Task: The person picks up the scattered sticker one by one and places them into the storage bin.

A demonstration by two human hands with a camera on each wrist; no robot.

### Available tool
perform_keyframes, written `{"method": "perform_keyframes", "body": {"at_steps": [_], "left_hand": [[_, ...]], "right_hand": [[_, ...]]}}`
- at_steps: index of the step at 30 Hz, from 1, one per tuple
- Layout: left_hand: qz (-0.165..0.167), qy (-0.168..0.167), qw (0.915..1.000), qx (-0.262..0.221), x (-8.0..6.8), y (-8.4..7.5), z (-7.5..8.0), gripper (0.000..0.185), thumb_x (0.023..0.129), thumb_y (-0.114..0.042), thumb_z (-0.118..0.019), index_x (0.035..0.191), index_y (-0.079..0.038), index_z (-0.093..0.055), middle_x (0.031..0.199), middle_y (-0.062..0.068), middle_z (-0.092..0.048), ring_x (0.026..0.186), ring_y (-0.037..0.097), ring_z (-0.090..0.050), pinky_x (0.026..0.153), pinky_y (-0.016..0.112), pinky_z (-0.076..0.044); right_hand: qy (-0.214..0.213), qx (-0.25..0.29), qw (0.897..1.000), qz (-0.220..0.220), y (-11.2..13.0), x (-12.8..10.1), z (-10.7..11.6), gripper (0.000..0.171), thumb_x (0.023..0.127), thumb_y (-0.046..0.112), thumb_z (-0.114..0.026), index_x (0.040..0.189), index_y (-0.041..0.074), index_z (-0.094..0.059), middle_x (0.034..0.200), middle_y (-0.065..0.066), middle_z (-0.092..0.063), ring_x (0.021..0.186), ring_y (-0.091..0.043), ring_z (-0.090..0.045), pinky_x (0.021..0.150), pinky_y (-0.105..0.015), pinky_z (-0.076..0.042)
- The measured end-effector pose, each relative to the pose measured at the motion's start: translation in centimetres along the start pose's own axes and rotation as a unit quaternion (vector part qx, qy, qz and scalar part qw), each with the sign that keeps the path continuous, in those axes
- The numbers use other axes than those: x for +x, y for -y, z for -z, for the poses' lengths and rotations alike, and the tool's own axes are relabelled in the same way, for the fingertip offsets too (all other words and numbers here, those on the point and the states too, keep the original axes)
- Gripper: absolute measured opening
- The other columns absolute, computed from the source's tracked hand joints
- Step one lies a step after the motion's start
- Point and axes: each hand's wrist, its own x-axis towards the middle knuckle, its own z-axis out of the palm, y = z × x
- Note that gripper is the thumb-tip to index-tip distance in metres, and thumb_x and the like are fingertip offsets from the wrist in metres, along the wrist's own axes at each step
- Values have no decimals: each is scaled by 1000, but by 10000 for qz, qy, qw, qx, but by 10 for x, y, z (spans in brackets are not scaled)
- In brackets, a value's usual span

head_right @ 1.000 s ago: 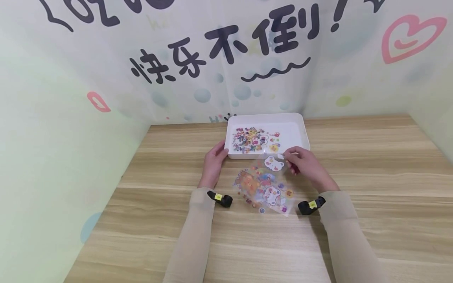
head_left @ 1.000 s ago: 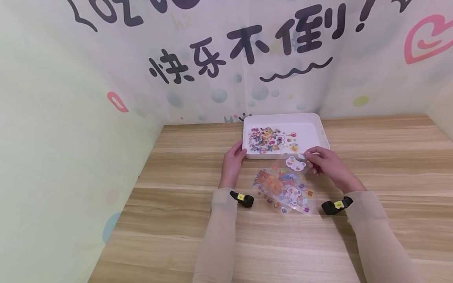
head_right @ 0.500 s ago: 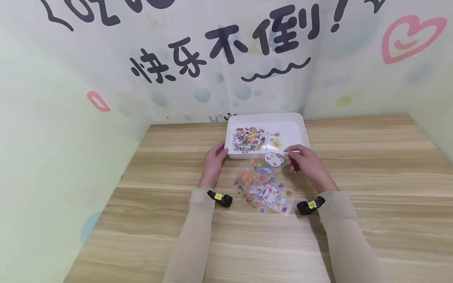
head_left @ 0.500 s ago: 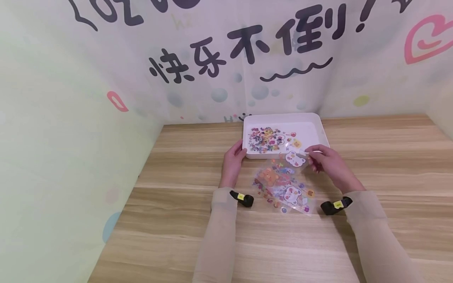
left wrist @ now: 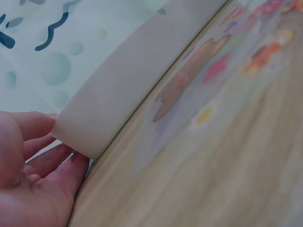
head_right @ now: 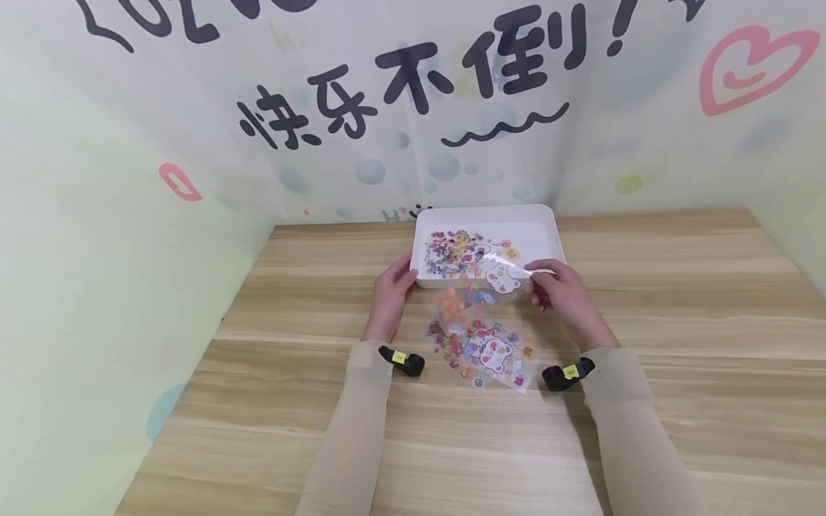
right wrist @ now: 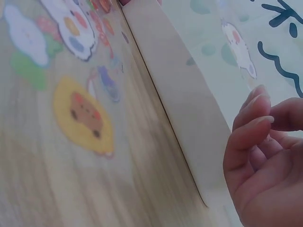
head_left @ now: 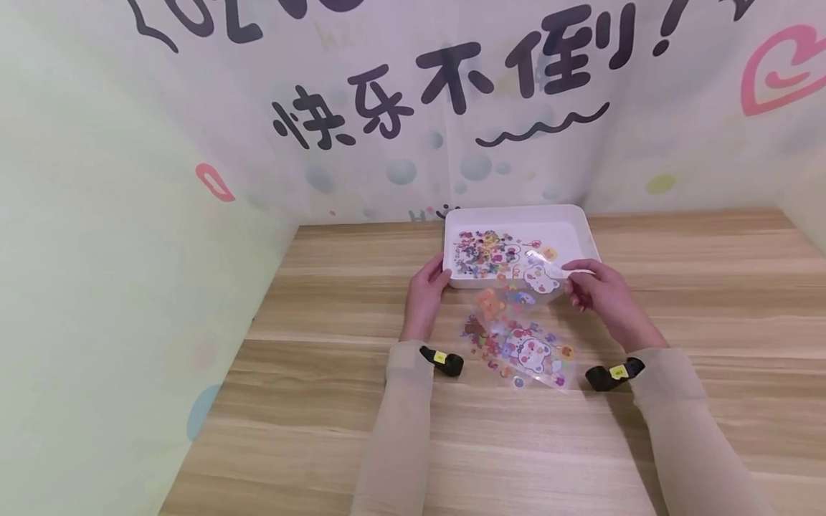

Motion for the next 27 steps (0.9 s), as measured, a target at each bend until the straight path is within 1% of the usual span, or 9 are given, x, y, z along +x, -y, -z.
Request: {"method": "perform_keyframes", "body": {"at_steps": [3, 8, 14, 17, 23, 27], "left_hand": [[12, 2, 10000, -32, 0, -1, 0, 42, 89, -18, -54, 131, -19, -45, 134, 2, -43, 119, 12, -43, 92, 18, -40], [-27, -93, 9999, 75, 0, 1, 0, 40, 89, -20, -55, 129, -22, -48, 132, -1, -45, 117, 10, -44, 91, 18, -41], [-104, -68, 9999, 73, 0, 1, 0, 42, 89, -20, -55, 130, -18, -47, 133, 0, -45, 117, 11, -44, 90, 18, -42], [-134, -36, 9999, 55, -1, 1, 0, 43, 89, -19, -55, 131, -17, -46, 133, 2, -45, 118, 12, -44, 90, 18, -42], [-245, 89, 9997, 21, -1, -1, -1, 45, 89, -18, -54, 132, -12, -44, 134, 4, -43, 119, 15, -43, 91, 19, -41], [-246, 76, 9997, 57, -2, -1, 0, 45, 89, -18, -54, 132, -13, -44, 134, 5, -43, 120, 16, -43, 92, 19, -41]], "right_hand": [[-70, 32, 10000, -7, 2, -1, 0, 33, 95, 28, -41, 118, 6, -44, 84, -8, -54, 70, -18, -50, 60, -29, -48], [-116, 53, 9999, -14, 3, -2, -1, 32, 95, 27, -40, 118, 5, -44, 86, -9, -54, 69, -14, -50, 62, -29, -49], [-221, 111, 9997, -16, 3, -2, -1, 33, 95, 28, -41, 119, 6, -43, 87, -6, -53, 71, -14, -50, 64, -28, -49], [-273, 223, 9994, 20, 4, -2, -1, 32, 95, 28, -41, 118, 6, -44, 86, -4, -53, 70, -14, -50, 62, -26, -48], [-408, 475, 9980, 92, 9, -3, -2, 33, 94, 28, -44, 117, 5, -44, 85, -5, -53, 68, -13, -50, 59, -23, -47], [-515, 627, 9967, 69, 13, -2, -5, 34, 93, 28, -46, 118, 4, -44, 87, -6, -53, 70, -13, -50, 59, -22, -48]]}}
